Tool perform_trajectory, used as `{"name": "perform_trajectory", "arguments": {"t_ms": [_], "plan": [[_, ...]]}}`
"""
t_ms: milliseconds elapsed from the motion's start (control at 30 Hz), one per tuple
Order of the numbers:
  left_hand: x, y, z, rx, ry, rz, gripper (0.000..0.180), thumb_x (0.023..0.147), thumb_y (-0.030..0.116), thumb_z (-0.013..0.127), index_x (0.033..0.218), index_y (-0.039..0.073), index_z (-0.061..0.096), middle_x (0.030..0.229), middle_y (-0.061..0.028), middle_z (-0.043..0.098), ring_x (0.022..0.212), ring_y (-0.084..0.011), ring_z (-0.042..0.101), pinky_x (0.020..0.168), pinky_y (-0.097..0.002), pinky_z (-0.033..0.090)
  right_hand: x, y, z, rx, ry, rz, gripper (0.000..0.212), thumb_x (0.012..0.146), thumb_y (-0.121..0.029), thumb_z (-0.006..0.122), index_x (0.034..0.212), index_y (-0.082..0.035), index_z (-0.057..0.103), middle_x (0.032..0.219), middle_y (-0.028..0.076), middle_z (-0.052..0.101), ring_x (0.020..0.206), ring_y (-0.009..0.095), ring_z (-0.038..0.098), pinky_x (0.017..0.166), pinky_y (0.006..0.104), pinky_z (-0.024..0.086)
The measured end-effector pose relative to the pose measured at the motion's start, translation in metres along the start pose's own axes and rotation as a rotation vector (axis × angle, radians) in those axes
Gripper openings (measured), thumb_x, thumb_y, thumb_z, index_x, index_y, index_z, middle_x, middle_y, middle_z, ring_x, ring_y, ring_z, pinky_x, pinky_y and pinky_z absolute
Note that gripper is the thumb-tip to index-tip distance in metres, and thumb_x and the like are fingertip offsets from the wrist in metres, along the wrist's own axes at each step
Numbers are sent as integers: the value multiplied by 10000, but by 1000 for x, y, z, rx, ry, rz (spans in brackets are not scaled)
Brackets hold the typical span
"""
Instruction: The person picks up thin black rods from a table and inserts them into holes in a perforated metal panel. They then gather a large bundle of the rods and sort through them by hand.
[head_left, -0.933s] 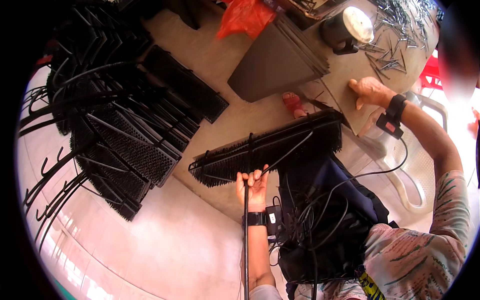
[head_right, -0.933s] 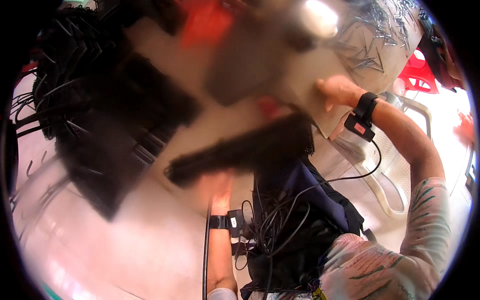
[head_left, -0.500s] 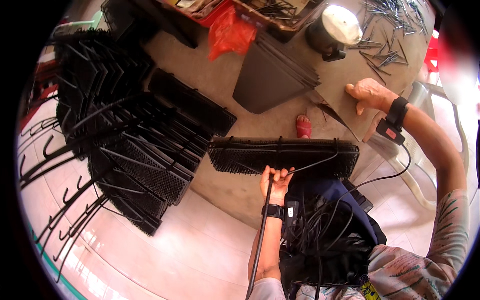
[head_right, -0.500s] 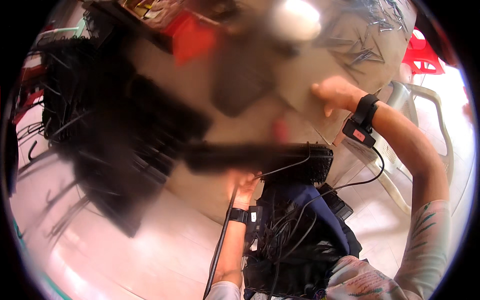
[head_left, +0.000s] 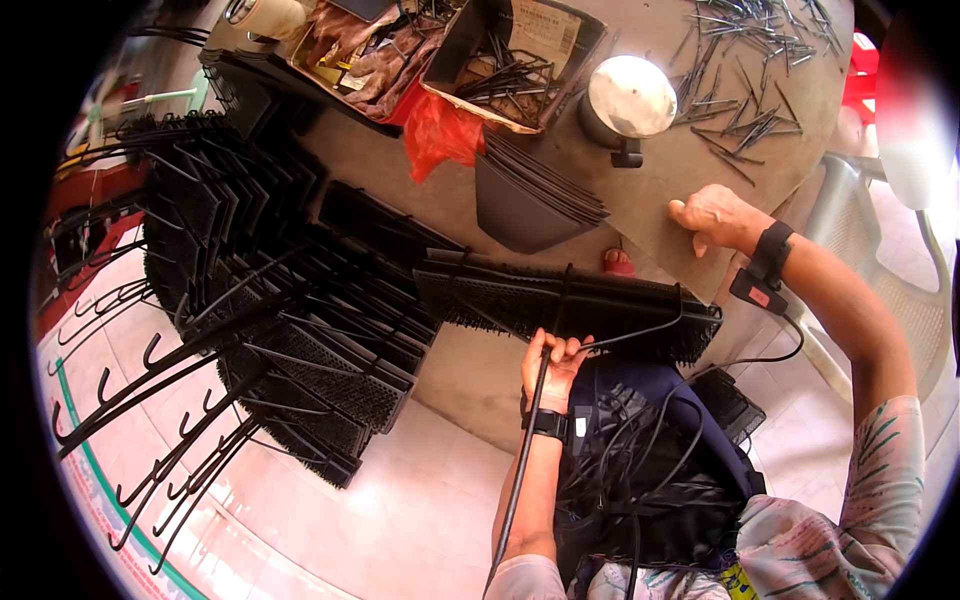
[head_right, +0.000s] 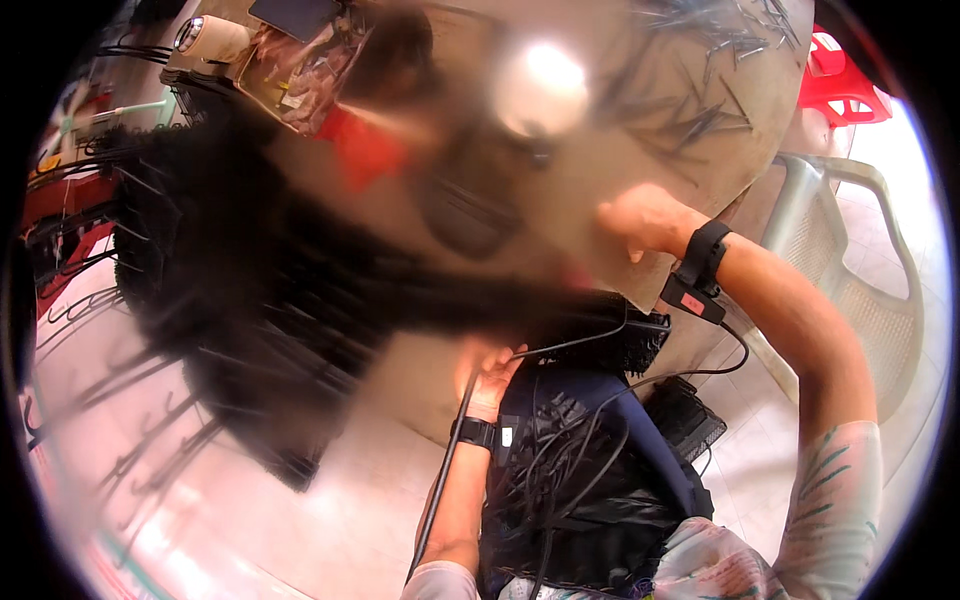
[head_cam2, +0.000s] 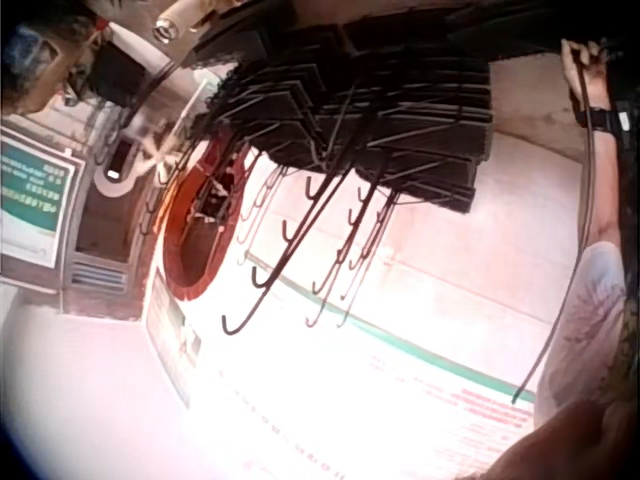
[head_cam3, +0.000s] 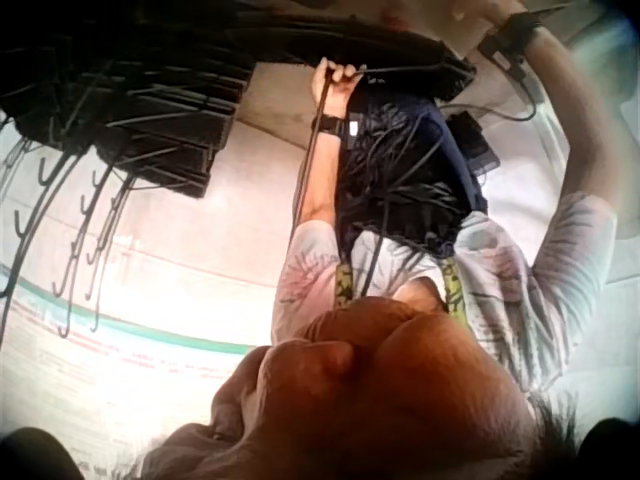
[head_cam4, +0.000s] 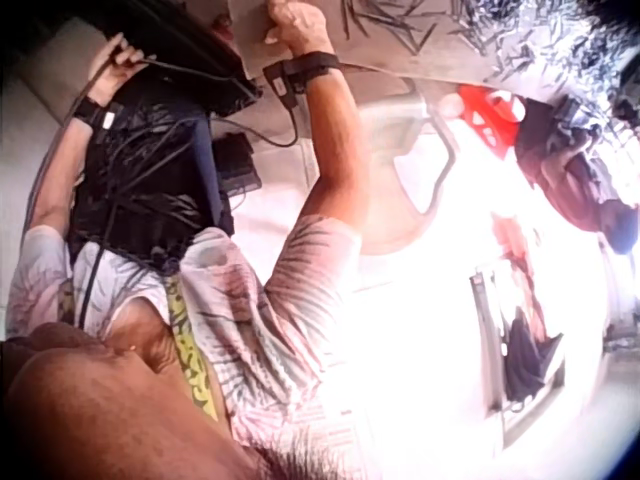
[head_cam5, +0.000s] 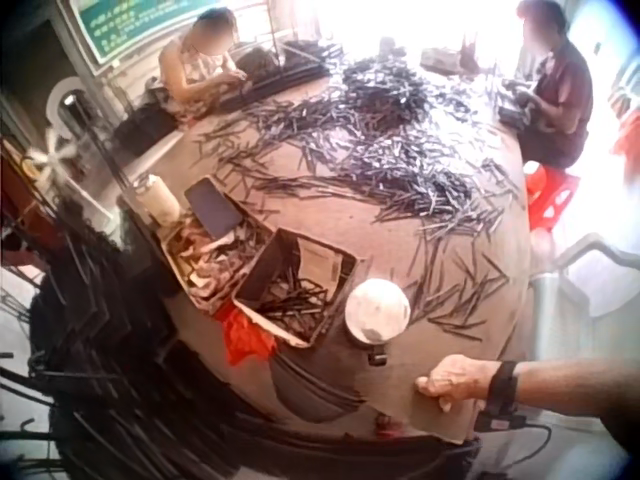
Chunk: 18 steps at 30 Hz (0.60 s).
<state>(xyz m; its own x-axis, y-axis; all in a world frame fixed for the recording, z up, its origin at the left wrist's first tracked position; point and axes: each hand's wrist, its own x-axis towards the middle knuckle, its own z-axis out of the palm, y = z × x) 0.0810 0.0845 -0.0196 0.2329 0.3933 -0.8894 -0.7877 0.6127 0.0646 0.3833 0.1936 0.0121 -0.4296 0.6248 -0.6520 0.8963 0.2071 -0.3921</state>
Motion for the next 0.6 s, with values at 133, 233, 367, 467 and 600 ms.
{"name": "perform_trajectory", "arguments": {"t_ms": [133, 233, 367, 467, 600], "plan": [[14, 44, -21, -21, -15, -42, 278, 832, 248, 474, 591, 110, 492, 448, -11, 389, 603, -191, 478, 878, -455, 353, -3, -8, 15, 3, 177, -3, 336, 563, -169, 667, 695, -2, 407, 562, 168, 505, 597, 352, 526, 500, 407, 397], [18, 85, -29, 60, -4, -19, 266, 820, 238, 488, 588, 108, 484, 447, -12, 392, 603, -192, 483, 871, -447, 362, -6, -37, 38, -96, 400, 10, 222, 627, -106, 596, 670, -11, 400, 624, 158, 469, 572, 339, 480, 498, 398, 389], [13, 128, -41, 24, 72, -37, 264, 808, 236, 503, 580, 109, 469, 444, -14, 388, 586, -189, 475, 869, -433, 364, 9, -117, 43, 5, 543, -117, 176, 660, -78, 552, 636, -32, 384, 556, 121, 430, 526, 304, 469, 465, 391, 382], [17, 162, -64, -19, 26, -66, 262, 808, 232, 502, 578, 110, 465, 443, -15, 381, 580, -189, 468, 866, -430, 366, 67, -189, 19, 161, 557, -291, 257, 651, -93, 613, 617, -37, 365, 564, 111, 395, 511, 295, 427, 460, 380, 353], [17, 195, -75, -77, 12, -99, 261, 807, 233, 502, 579, 112, 459, 441, -18, 366, 573, -192, 463, 838, -415, 389, 170, -295, -47, 222, 729, -487, 217, 637, -76, 627, 671, -21, 420, 606, 110, 425, 552, 277, 460, 493, 367, 400]]}}
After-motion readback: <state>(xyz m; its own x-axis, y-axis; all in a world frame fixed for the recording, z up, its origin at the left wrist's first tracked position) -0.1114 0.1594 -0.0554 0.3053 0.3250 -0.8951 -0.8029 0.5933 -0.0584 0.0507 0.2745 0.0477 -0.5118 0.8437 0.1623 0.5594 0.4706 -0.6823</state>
